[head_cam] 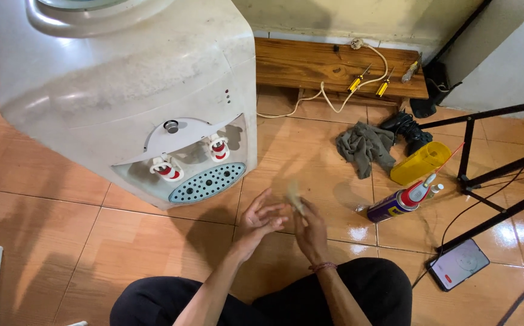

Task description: The person disassembles a water dispenser by removing screws with a screwdriver, lifts off the main casing, and cleans the components.

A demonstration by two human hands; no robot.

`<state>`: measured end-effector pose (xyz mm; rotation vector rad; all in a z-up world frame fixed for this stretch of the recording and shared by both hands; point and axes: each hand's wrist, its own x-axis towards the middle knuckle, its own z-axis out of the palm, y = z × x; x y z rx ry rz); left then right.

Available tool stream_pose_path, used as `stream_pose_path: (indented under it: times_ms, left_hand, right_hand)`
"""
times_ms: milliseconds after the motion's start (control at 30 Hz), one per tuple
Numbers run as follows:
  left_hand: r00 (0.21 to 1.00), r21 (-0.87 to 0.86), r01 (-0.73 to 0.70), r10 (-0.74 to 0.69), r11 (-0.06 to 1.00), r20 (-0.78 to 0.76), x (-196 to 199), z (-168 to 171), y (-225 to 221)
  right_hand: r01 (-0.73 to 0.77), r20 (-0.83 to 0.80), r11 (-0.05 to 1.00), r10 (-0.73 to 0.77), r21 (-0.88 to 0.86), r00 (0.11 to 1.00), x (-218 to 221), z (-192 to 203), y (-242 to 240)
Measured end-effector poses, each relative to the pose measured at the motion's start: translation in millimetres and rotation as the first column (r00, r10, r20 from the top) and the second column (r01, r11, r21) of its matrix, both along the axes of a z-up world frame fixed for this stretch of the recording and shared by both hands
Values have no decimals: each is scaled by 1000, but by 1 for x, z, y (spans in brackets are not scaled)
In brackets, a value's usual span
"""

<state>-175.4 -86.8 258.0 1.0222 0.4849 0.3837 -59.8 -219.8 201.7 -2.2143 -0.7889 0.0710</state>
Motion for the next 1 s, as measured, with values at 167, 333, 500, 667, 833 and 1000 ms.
stream_pose_path:
  times_ms: [167, 333, 500, 667, 833, 1000]
  left_hand:
    - [985, 249, 29, 14, 968, -170, 1, -19, 7]
    - [965, 190, 224, -190, 956, -183, 4, -50, -7]
    - [976, 310, 157, -98, 938, -196, 5, -53, 7]
    - [974, 292, -107, 159, 950, -161, 1, -22, 15]
    - [962, 198, -245, 264, 949, -72, -2, -14, 18]
    - [940, 144, -326, 337, 934, -59, 2, -39, 25]
  right_hand:
    - [441, -713, 741, 73, 506, 697, 5, 14, -2]
    - [604, -824, 569, 294, 558, 484, 2, 28, 2]
    - [607, -854, 602, 341, 519, 392, 5, 24, 3]
    - [595, -858, 619, 365, 513, 360, 8, 21, 1]
    - [617, -856, 597, 412, 513, 313, 8, 16, 2]
    - [622, -851, 583, 402, 523, 338, 10, 43, 0]
